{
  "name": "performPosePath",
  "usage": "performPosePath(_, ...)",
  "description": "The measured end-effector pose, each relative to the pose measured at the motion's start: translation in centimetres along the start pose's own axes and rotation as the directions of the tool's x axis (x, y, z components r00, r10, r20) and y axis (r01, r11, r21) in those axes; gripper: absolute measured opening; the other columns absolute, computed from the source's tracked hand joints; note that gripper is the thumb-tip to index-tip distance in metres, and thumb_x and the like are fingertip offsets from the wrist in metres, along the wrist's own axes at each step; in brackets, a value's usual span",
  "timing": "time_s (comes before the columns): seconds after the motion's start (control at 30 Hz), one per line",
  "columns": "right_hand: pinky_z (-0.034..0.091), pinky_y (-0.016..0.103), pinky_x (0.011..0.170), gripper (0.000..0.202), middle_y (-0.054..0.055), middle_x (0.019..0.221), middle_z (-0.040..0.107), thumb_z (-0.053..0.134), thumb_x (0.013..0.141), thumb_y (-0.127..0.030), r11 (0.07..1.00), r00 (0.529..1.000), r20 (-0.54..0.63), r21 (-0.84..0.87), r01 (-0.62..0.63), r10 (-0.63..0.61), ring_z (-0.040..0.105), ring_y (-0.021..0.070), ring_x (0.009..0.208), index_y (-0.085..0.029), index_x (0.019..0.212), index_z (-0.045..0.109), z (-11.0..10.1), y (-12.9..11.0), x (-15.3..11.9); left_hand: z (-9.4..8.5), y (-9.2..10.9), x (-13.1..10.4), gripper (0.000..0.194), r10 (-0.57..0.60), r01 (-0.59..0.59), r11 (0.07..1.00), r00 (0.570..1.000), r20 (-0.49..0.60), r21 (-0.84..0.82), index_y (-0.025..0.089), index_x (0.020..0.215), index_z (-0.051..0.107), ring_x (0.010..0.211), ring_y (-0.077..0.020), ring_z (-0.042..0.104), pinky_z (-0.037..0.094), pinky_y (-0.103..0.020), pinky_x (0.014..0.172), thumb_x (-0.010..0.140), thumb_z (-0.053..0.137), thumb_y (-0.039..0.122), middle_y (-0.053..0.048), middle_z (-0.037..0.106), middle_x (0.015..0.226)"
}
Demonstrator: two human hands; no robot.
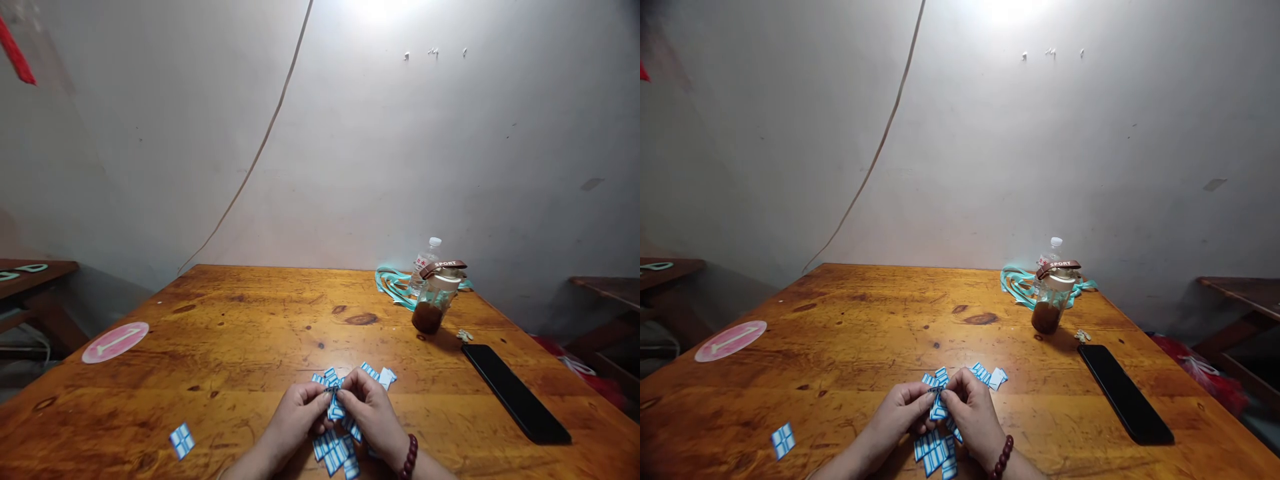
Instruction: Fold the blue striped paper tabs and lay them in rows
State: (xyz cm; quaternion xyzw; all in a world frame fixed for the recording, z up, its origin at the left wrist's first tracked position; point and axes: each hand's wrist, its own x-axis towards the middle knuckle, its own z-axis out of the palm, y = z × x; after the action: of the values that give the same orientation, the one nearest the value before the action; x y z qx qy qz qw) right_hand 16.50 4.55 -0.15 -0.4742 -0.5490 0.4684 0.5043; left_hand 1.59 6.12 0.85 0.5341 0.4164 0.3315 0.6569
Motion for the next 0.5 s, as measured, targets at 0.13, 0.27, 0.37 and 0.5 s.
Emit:
performPosePath(0.13,0.034,0.019,0.051,0.018,-0.004,0.059,0.045,0.055,0.073,-0.028,0.999,1.000,-0.007,-0.027,0.022,-0.022,0.042,0.0093,0.056,-0.016,0.063,0.047,-0.04,-0.06,-0.10,-0.07,0.02,0.02,0.035,-0.007,0.007,1.000,1.000,-0.006,0.025,0.011,0.065,0.060,0.043,-0.0088,0.046,0.031,-0.019,0.044,0.067,0.058,0.046,0.000,0.056,0.049)
performPosePath(0.27,0.035,0.019,0.051,0.017,-0.004,0.059,0.045,0.055,0.073,-0.027,0.998,0.999,0.005,-0.046,0.041,-0.041,0.042,0.0093,0.057,-0.016,0.062,0.047,0.06,-0.10,-0.22,-0.18,-0.19,0.11,0.037,0.002,-0.003,0.999,1.000,0.023,0.040,0.012,0.065,0.060,0.042,-0.0088,0.046,0.032,-0.019,0.044,0.066,0.057,0.049,0.000,0.055,0.049)
performPosePath(0.37,0.035,0.019,0.053,0.008,-0.004,0.062,0.045,0.054,0.074,-0.023,0.997,0.998,0.035,-0.045,0.060,-0.059,0.042,0.0092,0.058,-0.017,0.071,0.050,0.08,-0.35,-0.28,-0.31,-0.50,0.19,0.037,0.002,-0.004,0.998,1.000,0.029,0.057,0.012,0.064,0.060,0.041,-0.0084,0.044,0.031,-0.019,0.044,0.067,0.057,0.049,0.001,0.053,0.047)
performPosePath(0.5,0.037,0.021,0.060,0.006,-0.002,0.066,0.050,0.055,0.072,-0.021,0.989,0.991,0.099,-0.107,0.101,-0.090,0.046,0.0114,0.064,-0.018,0.076,0.058,-0.08,-0.77,-0.32,-0.43,-0.52,0.17,0.036,0.009,-0.014,0.995,0.999,0.049,0.095,0.011,0.062,0.061,0.041,-0.0075,0.043,0.030,-0.018,0.043,0.067,0.058,0.047,0.002,0.052,0.045)
